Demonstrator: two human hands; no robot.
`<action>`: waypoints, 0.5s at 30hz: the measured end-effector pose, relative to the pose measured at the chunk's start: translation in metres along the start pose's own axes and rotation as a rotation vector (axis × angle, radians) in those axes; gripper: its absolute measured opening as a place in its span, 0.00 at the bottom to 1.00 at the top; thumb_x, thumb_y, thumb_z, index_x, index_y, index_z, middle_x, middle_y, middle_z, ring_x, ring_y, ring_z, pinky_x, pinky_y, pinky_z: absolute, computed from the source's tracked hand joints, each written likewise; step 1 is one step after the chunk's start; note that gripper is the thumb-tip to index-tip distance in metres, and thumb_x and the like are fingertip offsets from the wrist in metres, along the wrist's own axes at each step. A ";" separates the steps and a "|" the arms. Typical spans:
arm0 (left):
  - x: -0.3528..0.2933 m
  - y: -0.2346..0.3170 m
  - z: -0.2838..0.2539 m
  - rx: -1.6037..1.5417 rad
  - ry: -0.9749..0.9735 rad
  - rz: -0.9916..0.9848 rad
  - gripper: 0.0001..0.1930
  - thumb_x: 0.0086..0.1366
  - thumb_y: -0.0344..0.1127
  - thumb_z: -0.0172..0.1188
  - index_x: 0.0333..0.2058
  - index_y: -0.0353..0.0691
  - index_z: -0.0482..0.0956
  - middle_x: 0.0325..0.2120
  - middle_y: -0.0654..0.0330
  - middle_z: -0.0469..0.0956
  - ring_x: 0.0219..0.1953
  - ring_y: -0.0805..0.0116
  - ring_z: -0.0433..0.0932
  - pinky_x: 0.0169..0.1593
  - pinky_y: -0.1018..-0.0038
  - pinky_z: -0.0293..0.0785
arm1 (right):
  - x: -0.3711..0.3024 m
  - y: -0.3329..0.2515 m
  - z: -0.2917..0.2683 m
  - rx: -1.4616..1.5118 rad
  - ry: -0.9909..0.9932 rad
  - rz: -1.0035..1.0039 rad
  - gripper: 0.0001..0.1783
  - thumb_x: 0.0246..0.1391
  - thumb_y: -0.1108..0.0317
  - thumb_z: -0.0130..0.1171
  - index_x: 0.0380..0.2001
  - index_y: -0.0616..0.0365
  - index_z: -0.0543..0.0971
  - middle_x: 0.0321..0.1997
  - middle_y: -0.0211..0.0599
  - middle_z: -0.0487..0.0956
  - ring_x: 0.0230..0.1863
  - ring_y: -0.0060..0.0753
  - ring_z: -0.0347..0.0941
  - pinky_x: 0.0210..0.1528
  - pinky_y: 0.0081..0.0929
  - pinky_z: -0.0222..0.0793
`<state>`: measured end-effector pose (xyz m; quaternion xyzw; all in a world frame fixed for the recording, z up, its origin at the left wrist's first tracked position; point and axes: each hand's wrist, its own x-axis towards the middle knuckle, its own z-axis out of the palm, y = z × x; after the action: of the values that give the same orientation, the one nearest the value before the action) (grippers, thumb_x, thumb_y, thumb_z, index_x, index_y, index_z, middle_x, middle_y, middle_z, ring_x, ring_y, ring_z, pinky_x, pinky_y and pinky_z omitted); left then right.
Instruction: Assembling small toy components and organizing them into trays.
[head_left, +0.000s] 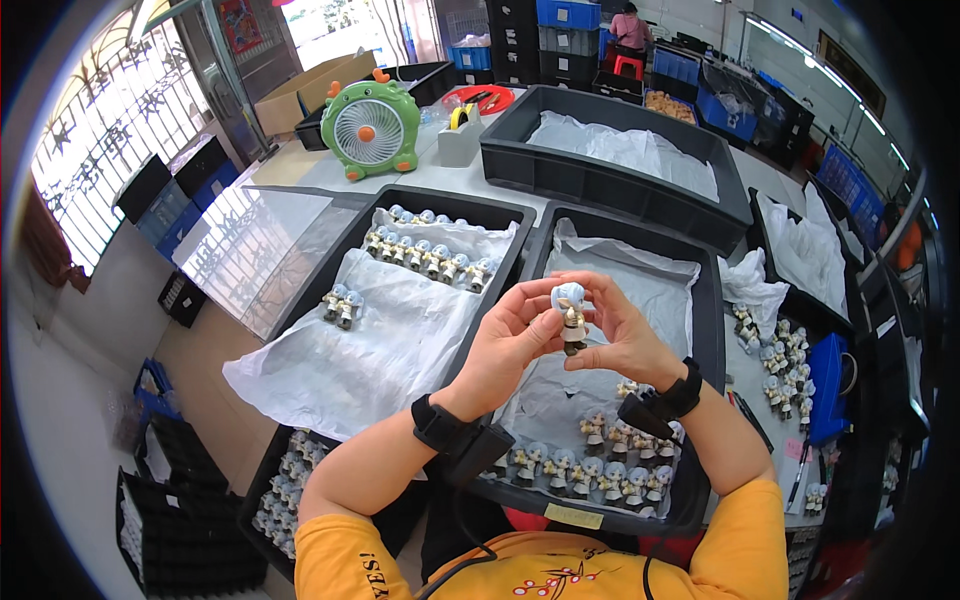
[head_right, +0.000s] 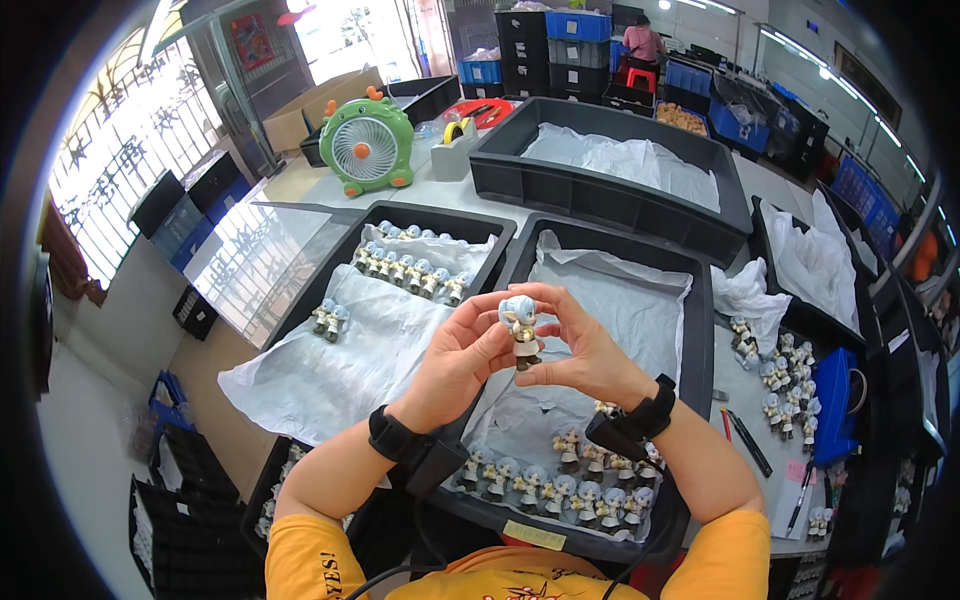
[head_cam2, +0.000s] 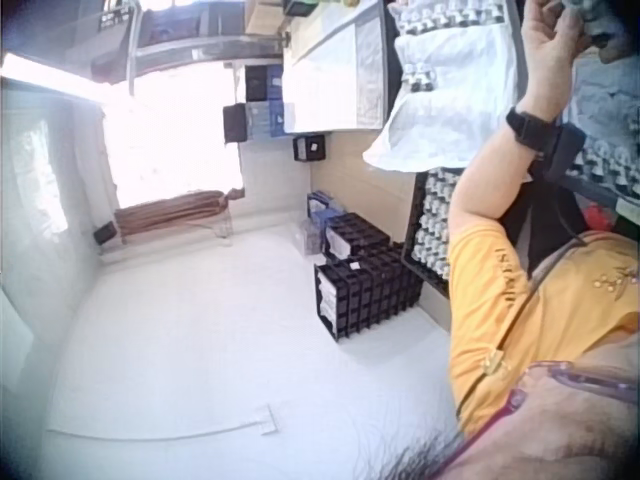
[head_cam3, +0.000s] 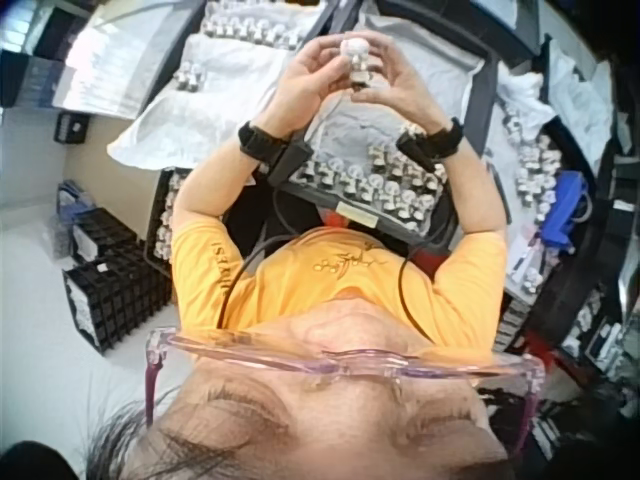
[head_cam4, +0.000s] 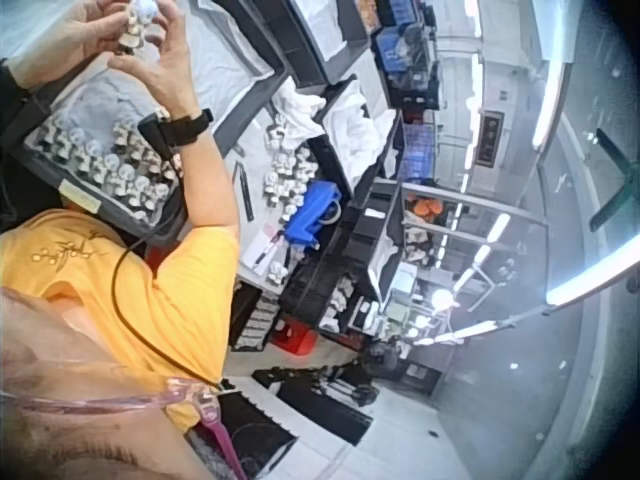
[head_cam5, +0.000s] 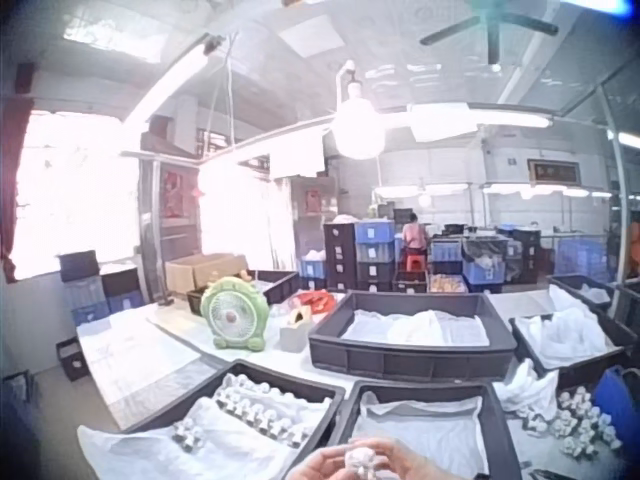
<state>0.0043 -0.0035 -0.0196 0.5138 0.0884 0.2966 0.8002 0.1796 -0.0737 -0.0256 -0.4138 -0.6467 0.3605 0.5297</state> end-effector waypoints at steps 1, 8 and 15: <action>-0.001 0.001 0.003 0.028 0.035 0.012 0.17 0.65 0.34 0.53 0.51 0.39 0.64 0.43 0.60 0.72 0.44 0.74 0.73 0.46 0.74 0.72 | 0.000 0.002 0.001 0.012 -0.005 0.008 0.43 0.33 0.66 0.74 0.55 0.45 0.63 0.58 0.26 0.64 0.58 0.27 0.59 0.54 0.30 0.59; 0.002 0.001 -0.001 0.144 0.072 0.037 0.16 0.63 0.35 0.55 0.48 0.38 0.66 0.40 0.62 0.72 0.40 0.77 0.72 0.42 0.79 0.71 | -0.001 0.003 0.003 -0.046 0.028 0.021 0.45 0.32 0.67 0.75 0.56 0.46 0.63 0.56 0.26 0.66 0.56 0.27 0.60 0.52 0.28 0.60; 0.001 0.000 -0.002 0.063 0.106 0.003 0.16 0.66 0.42 0.50 0.48 0.41 0.66 0.38 0.65 0.73 0.38 0.78 0.73 0.42 0.78 0.70 | -0.001 0.003 0.002 -0.044 0.045 0.036 0.44 0.31 0.67 0.74 0.56 0.46 0.66 0.55 0.25 0.66 0.54 0.27 0.61 0.50 0.26 0.62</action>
<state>0.0045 -0.0013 -0.0197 0.5224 0.1392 0.3215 0.7774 0.1778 -0.0729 -0.0293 -0.4447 -0.6348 0.3464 0.5285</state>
